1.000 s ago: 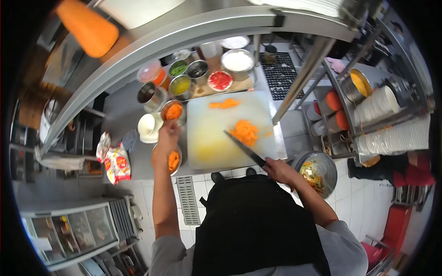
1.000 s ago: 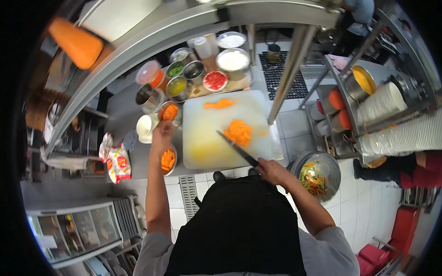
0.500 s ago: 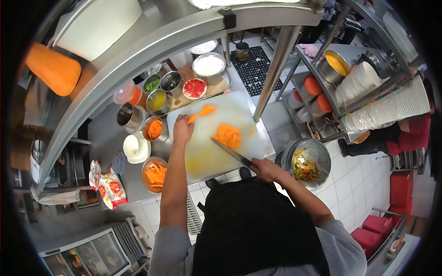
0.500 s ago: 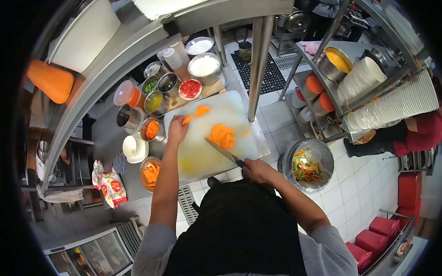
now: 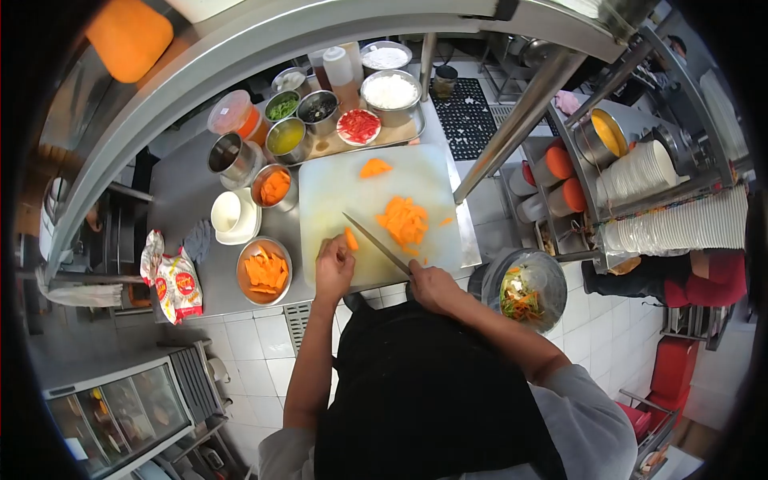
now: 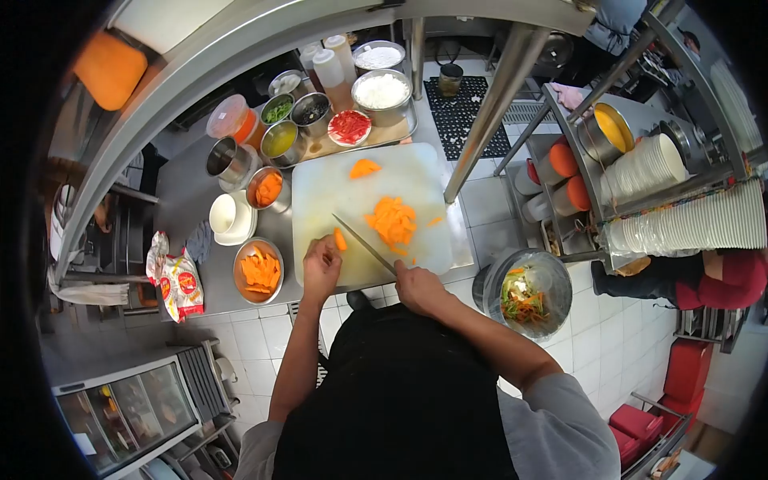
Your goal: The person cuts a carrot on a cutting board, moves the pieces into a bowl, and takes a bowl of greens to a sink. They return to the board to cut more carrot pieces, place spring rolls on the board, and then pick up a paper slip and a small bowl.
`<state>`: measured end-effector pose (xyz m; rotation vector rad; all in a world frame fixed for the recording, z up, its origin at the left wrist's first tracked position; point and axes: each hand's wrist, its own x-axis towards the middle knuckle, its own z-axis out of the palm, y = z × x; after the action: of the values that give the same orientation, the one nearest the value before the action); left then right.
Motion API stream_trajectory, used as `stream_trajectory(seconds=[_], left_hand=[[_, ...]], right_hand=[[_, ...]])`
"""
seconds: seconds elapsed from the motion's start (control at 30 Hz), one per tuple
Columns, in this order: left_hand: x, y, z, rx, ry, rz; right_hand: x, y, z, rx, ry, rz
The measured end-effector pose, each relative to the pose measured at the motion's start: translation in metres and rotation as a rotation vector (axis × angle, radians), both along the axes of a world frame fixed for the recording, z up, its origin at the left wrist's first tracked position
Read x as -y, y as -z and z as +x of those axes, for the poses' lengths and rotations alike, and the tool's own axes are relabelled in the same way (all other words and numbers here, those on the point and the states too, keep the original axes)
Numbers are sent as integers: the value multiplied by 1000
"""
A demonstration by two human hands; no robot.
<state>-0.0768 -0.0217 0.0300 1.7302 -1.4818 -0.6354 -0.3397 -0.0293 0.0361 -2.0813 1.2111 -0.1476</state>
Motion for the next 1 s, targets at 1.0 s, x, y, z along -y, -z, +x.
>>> stream_trajectory(seconds=[1.0], left_hand=[[13, 24, 0, 247, 104, -319]], right_hand=[[-19, -57, -10, -268, -144, -106]])
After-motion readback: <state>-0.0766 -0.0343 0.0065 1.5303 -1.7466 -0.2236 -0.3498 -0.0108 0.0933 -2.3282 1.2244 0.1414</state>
